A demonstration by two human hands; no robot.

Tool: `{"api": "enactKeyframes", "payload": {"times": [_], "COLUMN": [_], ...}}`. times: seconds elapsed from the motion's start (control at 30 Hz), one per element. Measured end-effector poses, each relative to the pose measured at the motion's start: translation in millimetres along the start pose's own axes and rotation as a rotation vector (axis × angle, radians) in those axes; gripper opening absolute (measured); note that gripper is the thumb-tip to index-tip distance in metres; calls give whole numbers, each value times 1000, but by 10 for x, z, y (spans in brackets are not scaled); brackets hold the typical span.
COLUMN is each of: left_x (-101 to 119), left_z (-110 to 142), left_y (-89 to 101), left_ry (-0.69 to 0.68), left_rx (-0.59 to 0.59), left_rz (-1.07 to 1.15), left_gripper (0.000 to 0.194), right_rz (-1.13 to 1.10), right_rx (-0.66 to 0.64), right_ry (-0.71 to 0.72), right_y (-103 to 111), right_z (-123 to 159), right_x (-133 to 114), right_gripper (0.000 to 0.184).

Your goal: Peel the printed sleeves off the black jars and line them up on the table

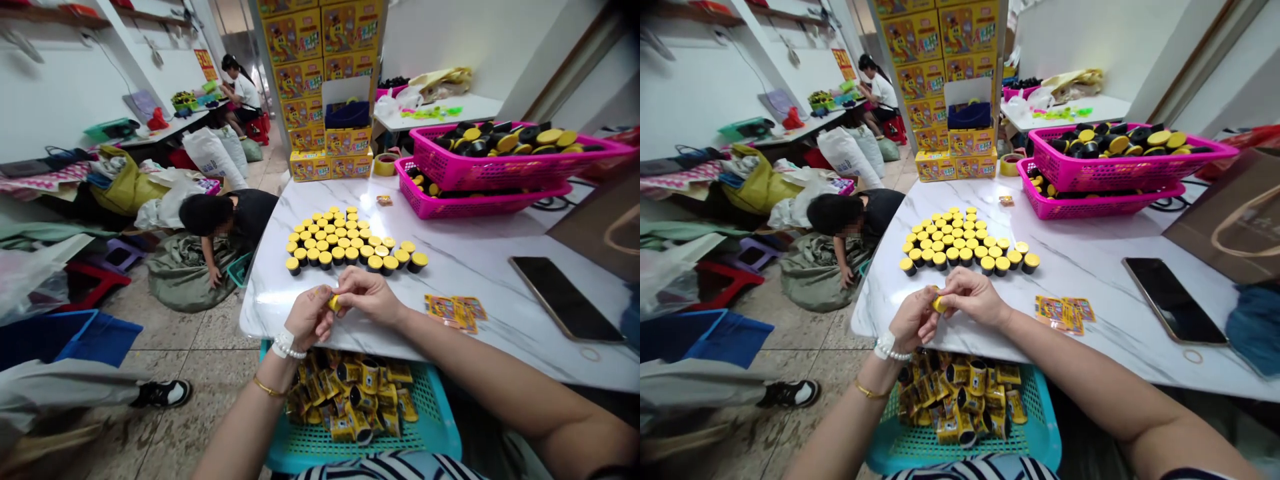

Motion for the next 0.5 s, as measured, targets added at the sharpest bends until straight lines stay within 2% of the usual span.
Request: {"api": "enactKeyframes", "payload": {"times": [0.1, 0.2, 0.27, 0.4, 0.5], "left_x": [12, 30, 16, -145, -359], "left_z": [8, 56, 139, 458, 751], "left_y": [-6, -7, -33, -104, -71], "left_ry": [-3, -12, 1, 65, 133], "left_rx": [-27, 20, 48, 37, 45], "left_rz": [42, 35, 48, 108, 36], "left_gripper": [42, 45, 49, 47, 45], "right_rz": [4, 98, 189, 294, 437], "right_rx": [10, -57, -76, 29, 89], "right_ry": [3, -2, 51, 119, 147], "right_y": [1, -33, -80, -246, -406], "right_z": [5, 16, 72, 414, 796], "right_x": [-3, -33, -67, -21, 48], "right_gripper": [20, 21, 23, 11, 7]}}
Point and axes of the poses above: each hand's wrist, its own z-axis away from the middle knuckle, its own y-axis out of the back of the hand, x = y × z, the point moved 4 cm from there along -z, towards the middle knuckle, and after that the axes turned 9 degrees about -y, right-handed, at the moved point
